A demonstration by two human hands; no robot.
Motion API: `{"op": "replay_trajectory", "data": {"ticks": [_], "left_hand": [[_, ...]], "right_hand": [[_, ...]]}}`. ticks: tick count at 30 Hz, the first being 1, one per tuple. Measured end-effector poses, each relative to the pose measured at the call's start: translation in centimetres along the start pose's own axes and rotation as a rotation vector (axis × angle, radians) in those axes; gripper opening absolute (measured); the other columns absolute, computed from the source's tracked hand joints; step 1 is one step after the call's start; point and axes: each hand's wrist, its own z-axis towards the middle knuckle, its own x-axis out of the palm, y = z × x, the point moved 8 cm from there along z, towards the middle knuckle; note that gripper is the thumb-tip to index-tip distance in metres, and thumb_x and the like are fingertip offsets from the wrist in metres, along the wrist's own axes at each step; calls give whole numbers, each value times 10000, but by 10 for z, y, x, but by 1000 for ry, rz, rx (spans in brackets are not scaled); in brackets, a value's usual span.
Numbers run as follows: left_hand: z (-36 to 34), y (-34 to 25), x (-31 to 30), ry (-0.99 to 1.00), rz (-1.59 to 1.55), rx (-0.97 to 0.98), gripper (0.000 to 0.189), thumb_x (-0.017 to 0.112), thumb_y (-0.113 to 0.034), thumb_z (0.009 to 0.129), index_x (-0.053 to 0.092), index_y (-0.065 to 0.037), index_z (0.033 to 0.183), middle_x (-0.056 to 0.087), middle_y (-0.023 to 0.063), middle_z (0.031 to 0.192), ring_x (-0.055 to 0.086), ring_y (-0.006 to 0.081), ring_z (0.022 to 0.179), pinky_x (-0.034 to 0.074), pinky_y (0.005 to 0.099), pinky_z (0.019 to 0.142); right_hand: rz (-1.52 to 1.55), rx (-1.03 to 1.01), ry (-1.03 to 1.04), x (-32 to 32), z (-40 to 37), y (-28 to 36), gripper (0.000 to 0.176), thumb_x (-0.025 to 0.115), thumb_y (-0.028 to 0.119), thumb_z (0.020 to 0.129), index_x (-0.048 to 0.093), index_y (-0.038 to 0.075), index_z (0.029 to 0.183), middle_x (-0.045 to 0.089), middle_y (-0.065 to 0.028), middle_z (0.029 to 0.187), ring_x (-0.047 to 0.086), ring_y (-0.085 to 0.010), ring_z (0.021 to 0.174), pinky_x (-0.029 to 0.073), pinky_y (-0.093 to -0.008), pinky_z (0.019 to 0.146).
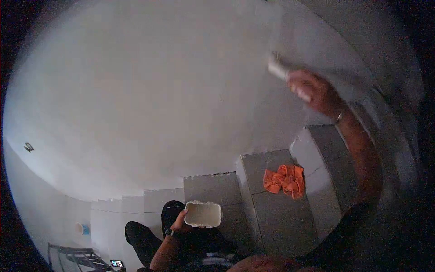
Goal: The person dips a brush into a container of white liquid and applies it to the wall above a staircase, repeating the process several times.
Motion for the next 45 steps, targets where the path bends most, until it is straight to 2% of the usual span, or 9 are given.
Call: {"op": "replay_trajectory", "data": {"ticks": [5,15,23,24,27,31,33,39,45], "left_hand": [[0,6,-13,-114,-37,-17,627,478,-465,766,337,-66,1230,397,135,1228,436,334,1063,419,531,791],[-1,-6,8,-66,20,40,638,513,-456,742,356,-60,1217,411,143,1209,435,337,1063,430,530,773],[3,2,-12,-39,142,74,657,426,-520,759,341,-67,1227,417,136,1203,441,339,1056,421,530,785],[5,1,-10,-51,147,84,657,425,-521,759,341,-67,1228,417,136,1203,441,339,1057,421,530,786],[11,-4,-6,-102,149,80,657,423,-522,759,341,-68,1228,417,136,1204,441,339,1057,420,530,786],[10,-3,-6,-132,146,50,658,421,-524,760,341,-70,1229,416,136,1205,441,339,1057,420,530,787],[10,-3,-9,-129,143,38,658,420,-525,760,341,-70,1229,416,135,1205,441,339,1057,419,530,788],[7,-8,-26,-115,125,12,659,417,-528,760,340,-73,1230,415,135,1207,442,339,1057,418,530,790],[-10,-24,-43,-109,94,23,659,413,-530,760,340,-75,1231,414,134,1208,442,339,1057,418,530,791]], "right_hand": [[244,129,340,55,-17,28,180,574,112,772,544,74,945,557,-81,935,565,-232,865,460,-332,773],[-444,-63,-351,-89,24,8,147,548,78,786,567,62,931,547,-75,1048,535,-238,964,449,-331,805],[150,-25,143,48,-44,12,209,575,83,753,555,55,959,559,-87,997,557,-237,911,461,-338,794],[346,358,375,74,-52,1,204,575,96,762,556,54,961,556,-80,1007,565,-216,881,456,-326,796],[-102,-160,188,57,-50,28,230,589,116,760,546,64,981,545,-68,1005,579,-179,839,491,-288,721],[119,172,17,-6,-14,-14,228,592,112,755,548,73,976,538,-62,1010,577,-178,848,509,-281,680],[-386,-133,-224,-49,-2,5,215,564,131,786,544,63,989,536,-68,1018,574,-190,865,488,-280,717],[-2,193,18,19,-32,-12,198,563,108,787,548,64,979,533,-77,1012,570,-204,880,480,-301,748],[29,-86,261,80,-51,40,150,561,103,784,562,68,930,529,-85,1005,564,-212,879,490,-290,720]]}}
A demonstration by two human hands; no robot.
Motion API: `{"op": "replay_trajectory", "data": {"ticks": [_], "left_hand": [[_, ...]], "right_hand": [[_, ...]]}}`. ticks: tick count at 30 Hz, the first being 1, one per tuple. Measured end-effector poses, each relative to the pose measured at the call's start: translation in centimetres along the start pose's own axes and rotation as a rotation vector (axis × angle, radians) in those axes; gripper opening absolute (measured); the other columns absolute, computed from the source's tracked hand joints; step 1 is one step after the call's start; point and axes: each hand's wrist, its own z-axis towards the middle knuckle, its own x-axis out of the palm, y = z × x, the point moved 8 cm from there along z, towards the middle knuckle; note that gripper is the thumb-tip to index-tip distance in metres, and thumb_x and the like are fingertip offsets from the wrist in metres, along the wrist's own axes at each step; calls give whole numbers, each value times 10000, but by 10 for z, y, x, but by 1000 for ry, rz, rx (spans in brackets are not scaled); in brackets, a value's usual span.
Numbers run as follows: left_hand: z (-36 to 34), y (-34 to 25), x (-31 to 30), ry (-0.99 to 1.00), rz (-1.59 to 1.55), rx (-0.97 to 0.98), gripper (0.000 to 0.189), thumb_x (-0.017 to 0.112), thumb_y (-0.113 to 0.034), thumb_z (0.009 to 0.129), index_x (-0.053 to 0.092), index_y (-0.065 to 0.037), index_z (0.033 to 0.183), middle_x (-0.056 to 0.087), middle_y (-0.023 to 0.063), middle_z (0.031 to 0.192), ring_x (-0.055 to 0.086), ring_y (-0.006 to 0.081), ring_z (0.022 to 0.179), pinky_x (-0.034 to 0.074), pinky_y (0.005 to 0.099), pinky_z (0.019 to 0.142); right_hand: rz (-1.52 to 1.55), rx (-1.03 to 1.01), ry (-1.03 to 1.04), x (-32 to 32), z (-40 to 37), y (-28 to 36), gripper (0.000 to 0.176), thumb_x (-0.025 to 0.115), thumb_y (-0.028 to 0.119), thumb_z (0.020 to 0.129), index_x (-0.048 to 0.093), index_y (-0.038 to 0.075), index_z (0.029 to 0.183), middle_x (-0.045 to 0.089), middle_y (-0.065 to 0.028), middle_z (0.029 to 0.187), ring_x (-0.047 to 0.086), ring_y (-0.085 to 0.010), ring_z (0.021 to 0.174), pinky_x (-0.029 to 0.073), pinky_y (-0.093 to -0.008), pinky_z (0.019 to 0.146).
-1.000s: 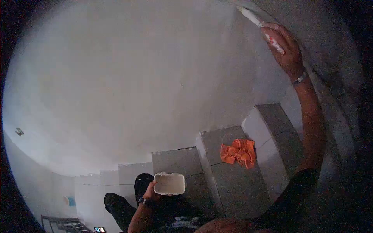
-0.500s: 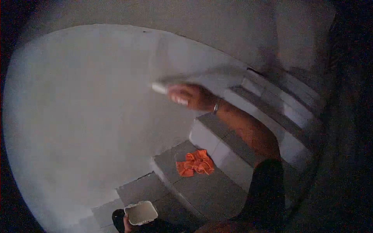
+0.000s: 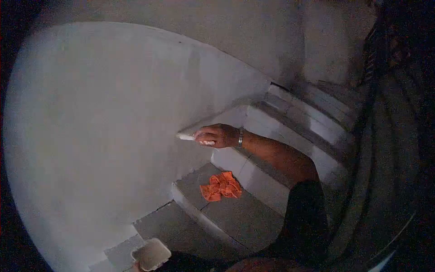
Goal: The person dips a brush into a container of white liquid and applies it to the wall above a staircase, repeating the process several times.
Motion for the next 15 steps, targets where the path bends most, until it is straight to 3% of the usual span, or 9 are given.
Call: {"op": "replay_trajectory", "data": {"ticks": [1,3,4,6,7,9,12,14,15], "left_hand": [[0,-1,-2,-4,2,5,659,413,-531,761,340,-75,1231,414,134,1208,442,339,1058,418,530,791],[-7,-7,-9,-1,-9,21,660,412,-532,761,340,-76,1232,414,134,1208,442,339,1058,417,530,792],[-10,-10,-14,-4,-19,30,660,411,-532,761,340,-76,1232,414,134,1209,442,339,1058,417,530,792],[-16,-17,-21,-4,-34,57,660,410,-533,761,340,-77,1232,414,133,1209,442,339,1058,417,530,793],[-20,-20,-25,-5,-42,73,660,410,-534,761,340,-77,1232,413,133,1209,442,339,1058,417,530,793],[-28,-24,-36,-11,-65,108,660,408,-535,761,339,-78,1233,413,133,1210,442,339,1058,416,530,794],[-42,-25,-54,-22,-106,172,661,407,-536,761,339,-79,1233,413,133,1210,442,339,1058,416,530,794],[-57,-19,-66,-34,-151,227,661,406,-537,761,339,-79,1233,413,132,1211,442,339,1058,416,530,795],[-66,-19,-68,-51,-160,250,661,405,-537,761,339,-80,1233,412,132,1211,442,339,1058,416,530,795]], "right_hand": [[-2,1,-3,2,-4,-5,150,561,103,784,562,68,930,529,-85,1005,564,-212,879,490,-290,720],[27,272,67,-15,8,-29,151,580,81,767,567,77,917,532,-80,1004,567,-214,880,490,-295,727],[21,263,72,-31,17,-29,151,580,81,767,567,77,917,532,-80,1004,567,-214,880,490,-295,727],[-284,182,-260,-114,43,-2,181,597,51,744,568,75,920,536,-77,1001,564,-214,886,487,-297,731],[-296,165,-254,-123,44,0,181,597,51,744,568,75,920,536,-77,1001,564,-214,886,487,-297,731],[-457,144,-466,-144,40,-1,257,618,11,705,563,76,947,531,-74,1014,563,-218,887,483,-297,728],[-456,131,-466,-120,37,9,298,623,-14,687,550,76,961,522,-78,1031,564,-224,883,482,-306,723],[-349,223,-281,-79,25,5,306,612,-18,695,541,81,976,515,-79,1042,566,-224,877,483,-309,721],[-231,171,-278,-58,17,4,300,608,-18,701,541,82,976,517,-77,1037,565,-223,876,483,-306,717]]}}
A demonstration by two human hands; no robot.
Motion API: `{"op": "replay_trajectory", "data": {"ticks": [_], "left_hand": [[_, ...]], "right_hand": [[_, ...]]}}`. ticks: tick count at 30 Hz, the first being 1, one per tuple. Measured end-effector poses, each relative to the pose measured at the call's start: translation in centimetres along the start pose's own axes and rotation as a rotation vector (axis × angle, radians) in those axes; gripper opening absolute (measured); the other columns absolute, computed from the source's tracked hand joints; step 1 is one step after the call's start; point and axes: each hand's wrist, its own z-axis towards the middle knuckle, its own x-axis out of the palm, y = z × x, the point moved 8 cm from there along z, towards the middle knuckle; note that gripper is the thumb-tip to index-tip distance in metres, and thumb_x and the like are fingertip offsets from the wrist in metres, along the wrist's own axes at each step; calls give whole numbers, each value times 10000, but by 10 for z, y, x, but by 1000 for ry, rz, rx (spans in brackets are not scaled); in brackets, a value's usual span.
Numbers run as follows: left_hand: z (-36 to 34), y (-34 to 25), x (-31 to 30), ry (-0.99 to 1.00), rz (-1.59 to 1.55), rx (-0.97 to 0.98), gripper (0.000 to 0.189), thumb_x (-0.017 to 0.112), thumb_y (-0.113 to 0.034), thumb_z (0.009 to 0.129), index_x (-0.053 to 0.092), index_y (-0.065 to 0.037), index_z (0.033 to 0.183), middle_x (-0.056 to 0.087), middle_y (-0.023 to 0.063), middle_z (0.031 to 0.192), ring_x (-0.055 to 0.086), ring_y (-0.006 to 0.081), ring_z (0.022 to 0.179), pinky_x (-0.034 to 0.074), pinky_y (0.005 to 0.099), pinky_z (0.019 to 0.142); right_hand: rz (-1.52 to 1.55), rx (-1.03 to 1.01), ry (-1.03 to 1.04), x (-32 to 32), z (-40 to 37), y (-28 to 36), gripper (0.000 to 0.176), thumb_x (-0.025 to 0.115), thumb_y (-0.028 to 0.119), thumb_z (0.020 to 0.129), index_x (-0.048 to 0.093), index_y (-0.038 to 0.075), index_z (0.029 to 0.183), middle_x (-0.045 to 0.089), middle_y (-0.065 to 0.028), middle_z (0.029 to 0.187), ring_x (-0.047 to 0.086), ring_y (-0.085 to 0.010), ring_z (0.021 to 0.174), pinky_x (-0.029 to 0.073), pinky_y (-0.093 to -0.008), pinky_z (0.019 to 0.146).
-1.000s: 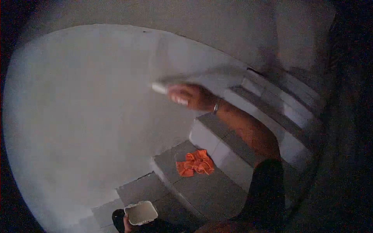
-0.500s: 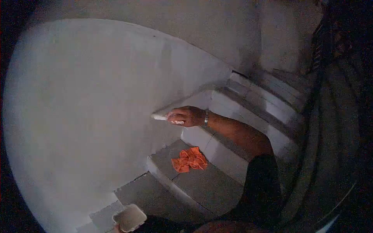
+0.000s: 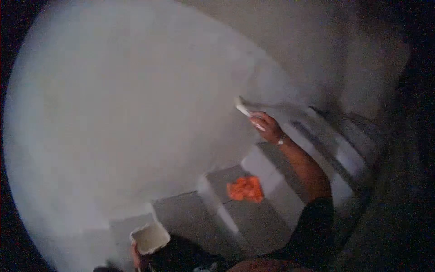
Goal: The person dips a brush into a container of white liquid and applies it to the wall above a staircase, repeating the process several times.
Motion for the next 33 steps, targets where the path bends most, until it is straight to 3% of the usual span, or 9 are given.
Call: {"op": "replay_trajectory", "data": {"ticks": [5,7,14,15,17,19,25,28,33], "left_hand": [[-15,-7,17,-28,-35,85,661,402,-540,762,339,-82,1234,412,132,1212,442,339,1058,415,530,796],[-20,-3,15,-39,-31,116,662,401,-541,762,339,-82,1235,411,132,1212,442,339,1058,415,530,797],[-12,2,2,-78,21,203,663,395,-548,760,340,-90,1236,409,130,1216,439,340,1062,412,530,803],[12,11,-11,346,-126,256,663,391,-549,761,339,-90,1236,409,132,1216,437,339,1065,413,527,804],[-10,3,15,768,-268,300,663,387,-550,762,338,-90,1237,409,134,1217,435,337,1069,413,525,806],[-28,-8,37,-12,28,184,642,377,-532,773,344,-84,1231,417,142,1206,446,334,1059,416,521,805],[-27,0,24,-96,98,176,612,358,-509,794,350,-78,1228,421,137,1204,448,329,1060,418,520,801],[-25,0,36,-89,91,190,608,363,-505,793,354,-79,1227,422,139,1203,450,330,1057,416,520,803],[-25,-4,27,-129,84,247,601,375,-499,789,362,-86,1225,424,139,1202,453,333,1048,410,521,807]], "right_hand": [[210,-85,152,29,-20,21,266,602,20,722,541,84,974,533,-76,1009,565,-223,866,476,-308,728],[503,565,361,47,-38,-21,220,590,75,753,541,82,967,546,-78,988,554,-229,888,453,-323,772],[-115,54,-381,-126,42,-47,196,536,91,803,545,71,998,545,-80,1014,531,-231,948,434,-340,805],[-102,58,-389,-125,41,-46,196,536,91,803,545,71,998,545,-80,1014,531,-231,948,434,-340,805],[29,86,-139,-102,50,-49,195,527,77,802,544,67,995,542,-75,1021,539,-223,939,450,-324,784],[5,12,-146,-73,40,-47,190,531,78,798,544,66,987,539,-70,1024,542,-218,936,455,-320,775],[357,170,416,15,-29,-16,163,555,97,780,535,55,937,525,-61,1030,550,-200,876,463,-318,756],[389,237,346,-12,-13,-23,160,535,132,805,537,62,949,535,-68,1000,549,-209,859,453,-313,767],[88,55,-252,-114,26,-77,179,492,160,837,537,65,982,550,-89,984,537,-244,910,430,-326,803]]}}
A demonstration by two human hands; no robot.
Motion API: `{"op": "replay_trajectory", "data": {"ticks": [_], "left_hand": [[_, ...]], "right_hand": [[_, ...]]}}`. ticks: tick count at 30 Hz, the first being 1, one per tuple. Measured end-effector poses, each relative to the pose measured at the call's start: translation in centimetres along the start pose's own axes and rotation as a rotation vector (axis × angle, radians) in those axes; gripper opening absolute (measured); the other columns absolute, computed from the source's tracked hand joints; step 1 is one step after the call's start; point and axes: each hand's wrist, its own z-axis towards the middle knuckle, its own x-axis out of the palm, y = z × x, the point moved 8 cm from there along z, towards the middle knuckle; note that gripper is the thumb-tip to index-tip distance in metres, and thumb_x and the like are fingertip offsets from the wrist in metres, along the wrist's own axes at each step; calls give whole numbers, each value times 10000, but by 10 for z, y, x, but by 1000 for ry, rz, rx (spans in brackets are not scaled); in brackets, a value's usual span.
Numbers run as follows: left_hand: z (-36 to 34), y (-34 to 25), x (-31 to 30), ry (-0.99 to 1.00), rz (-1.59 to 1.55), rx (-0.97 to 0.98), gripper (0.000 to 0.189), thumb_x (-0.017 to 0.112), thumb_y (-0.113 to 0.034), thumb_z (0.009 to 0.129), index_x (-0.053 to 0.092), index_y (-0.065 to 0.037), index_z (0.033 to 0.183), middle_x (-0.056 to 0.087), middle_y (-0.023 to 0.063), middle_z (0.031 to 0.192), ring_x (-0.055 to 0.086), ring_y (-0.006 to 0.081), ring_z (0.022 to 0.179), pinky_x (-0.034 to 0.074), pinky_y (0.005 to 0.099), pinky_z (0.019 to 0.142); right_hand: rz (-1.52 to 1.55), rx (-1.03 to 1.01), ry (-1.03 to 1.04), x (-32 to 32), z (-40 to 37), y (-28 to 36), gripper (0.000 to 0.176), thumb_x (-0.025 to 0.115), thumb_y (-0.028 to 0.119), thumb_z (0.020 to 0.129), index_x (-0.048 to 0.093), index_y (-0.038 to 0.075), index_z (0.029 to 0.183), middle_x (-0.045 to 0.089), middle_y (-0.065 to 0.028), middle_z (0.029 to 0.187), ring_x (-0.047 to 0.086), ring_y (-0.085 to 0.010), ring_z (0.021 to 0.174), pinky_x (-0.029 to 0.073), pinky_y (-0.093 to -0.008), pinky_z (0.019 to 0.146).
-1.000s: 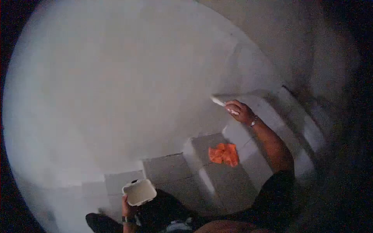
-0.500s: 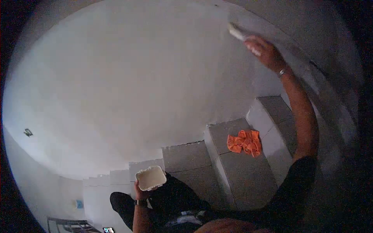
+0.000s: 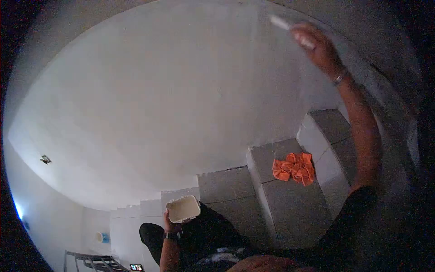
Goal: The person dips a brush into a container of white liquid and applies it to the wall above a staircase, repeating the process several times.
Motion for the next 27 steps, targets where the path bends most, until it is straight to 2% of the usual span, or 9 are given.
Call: {"op": "replay_trajectory", "data": {"ticks": [3,5,7,9,13,15,19,23,27], "left_hand": [[-5,-4,6,4,14,12,598,380,-496,784,365,-92,1225,424,136,1203,454,333,1046,406,523,810],[-9,-6,19,55,25,-21,597,382,-494,784,366,-93,1224,424,135,1203,453,333,1048,405,524,811],[-9,-4,23,52,-57,-40,593,382,-491,785,367,-89,1221,427,136,1198,448,332,1053,412,525,799],[-10,-5,21,46,-39,-47,590,380,-490,787,369,-88,1219,428,135,1196,446,332,1055,411,525,800],[-13,-5,17,-5,35,-38,580,377,-488,791,378,-90,1214,435,130,1188,449,328,1049,412,521,799],[-8,3,0,-12,2,-14,574,379,-486,792,383,-92,1210,438,130,1185,452,327,1043,413,521,797],[2,3,-18,3,31,76,574,395,-497,783,399,-99,1196,448,132,1171,458,322,1029,415,522,788],[8,17,-28,85,-250,51,600,418,-518,766,389,-107,1202,440,131,1177,455,325,1030,420,520,779],[-7,0,6,104,-41,-52,649,429,-545,748,358,-107,1222,421,130,1194,450,341,1033,428,529,757]], "right_hand": [[-114,-47,-103,-17,1,-4,179,490,157,837,537,60,980,551,-91,996,538,-249,922,431,-330,804],[78,143,167,29,-19,-17,180,500,147,826,536,65,983,553,-78,998,550,-245,906,441,-324,790],[106,82,290,62,-48,8,189,519,140,811,537,75,988,556,-70,993,558,-234,888,443,-324,788],[279,215,518,96,-81,14,190,524,155,813,541,70,982,558,-69,972,562,-221,868,443,-321,783],[191,-65,513,110,-92,31,238,509,243,820,547,79,989,576,-99,883,569,-232,822,442,-334,726],[240,341,469,90,-64,-1,183,510,170,829,555,60,968,559,-66,954,559,-224,853,440,-306,779],[-127,-8,-113,7,-4,-4,177,490,141,839,552,54,980,558,-79,980,555,-232,864,443,-312,778],[-96,88,-155,-3,-4,-4,160,504,108,826,553,55,969,559,-80,982,555,-237,872,453,-313,764],[216,147,234,76,-58,10,153,538,97,799,554,66,948,563,-76,961,563,-245,868,470,-320,749]]}}
